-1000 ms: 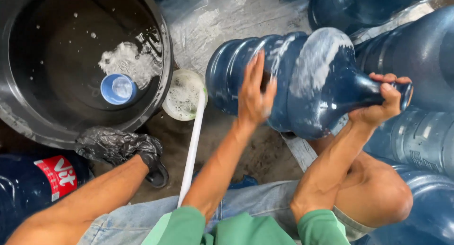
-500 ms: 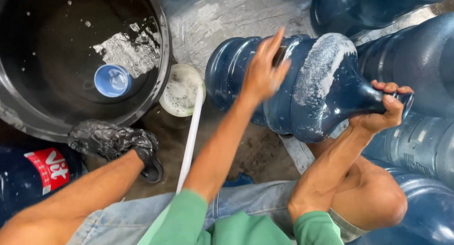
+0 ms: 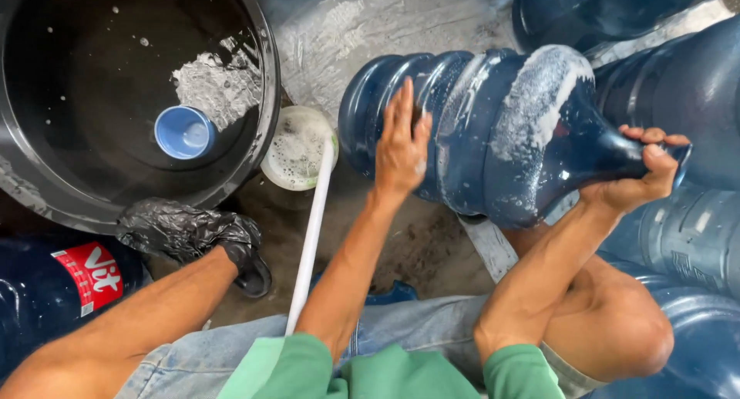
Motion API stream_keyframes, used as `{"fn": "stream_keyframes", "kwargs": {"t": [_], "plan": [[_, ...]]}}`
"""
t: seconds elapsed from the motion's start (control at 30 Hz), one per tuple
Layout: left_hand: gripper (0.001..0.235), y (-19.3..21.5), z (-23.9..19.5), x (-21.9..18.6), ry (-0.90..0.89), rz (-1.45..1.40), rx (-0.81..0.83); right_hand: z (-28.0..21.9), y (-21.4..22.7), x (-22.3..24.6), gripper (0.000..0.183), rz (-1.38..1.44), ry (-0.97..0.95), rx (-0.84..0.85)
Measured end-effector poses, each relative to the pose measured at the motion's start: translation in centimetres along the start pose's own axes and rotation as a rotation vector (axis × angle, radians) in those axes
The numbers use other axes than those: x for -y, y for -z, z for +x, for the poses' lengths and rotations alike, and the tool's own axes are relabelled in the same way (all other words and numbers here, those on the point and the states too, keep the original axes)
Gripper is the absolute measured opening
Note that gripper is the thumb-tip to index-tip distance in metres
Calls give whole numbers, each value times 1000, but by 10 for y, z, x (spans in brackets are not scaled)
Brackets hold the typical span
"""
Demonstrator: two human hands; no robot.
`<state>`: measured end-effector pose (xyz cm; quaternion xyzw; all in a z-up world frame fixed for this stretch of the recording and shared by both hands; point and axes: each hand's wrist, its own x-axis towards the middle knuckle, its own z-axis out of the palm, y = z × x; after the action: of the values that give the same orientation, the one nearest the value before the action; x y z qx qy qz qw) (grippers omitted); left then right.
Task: The person scrubs the exterior of a large blue water jug with a soapy sponge, then rinses it with water from a blue scoop. They then insert a long white cleaning brush into the jug and scrub the interior by rotating the brush.
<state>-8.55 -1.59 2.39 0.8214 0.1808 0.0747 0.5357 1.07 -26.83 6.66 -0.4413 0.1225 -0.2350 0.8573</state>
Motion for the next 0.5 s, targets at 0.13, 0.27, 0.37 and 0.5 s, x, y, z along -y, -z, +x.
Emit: {"fn": "stream_keyframes", "kwargs": {"t": [0.13,0.27,0.37,0.5], "plan": [[59,-12,104,39,-114,130,79,-4,2,-2,38,62,-35,61],[63,-32,150,52,-32,152,233,-10,-15,1,15,-111,94,-65],[58,-5,50,2,-170,183,-138,13,5,-10,20,-113,149,-101],[56,-51,-49,42,-168,39,-366,-12,-42,2,19,-230,98,-180]]}}
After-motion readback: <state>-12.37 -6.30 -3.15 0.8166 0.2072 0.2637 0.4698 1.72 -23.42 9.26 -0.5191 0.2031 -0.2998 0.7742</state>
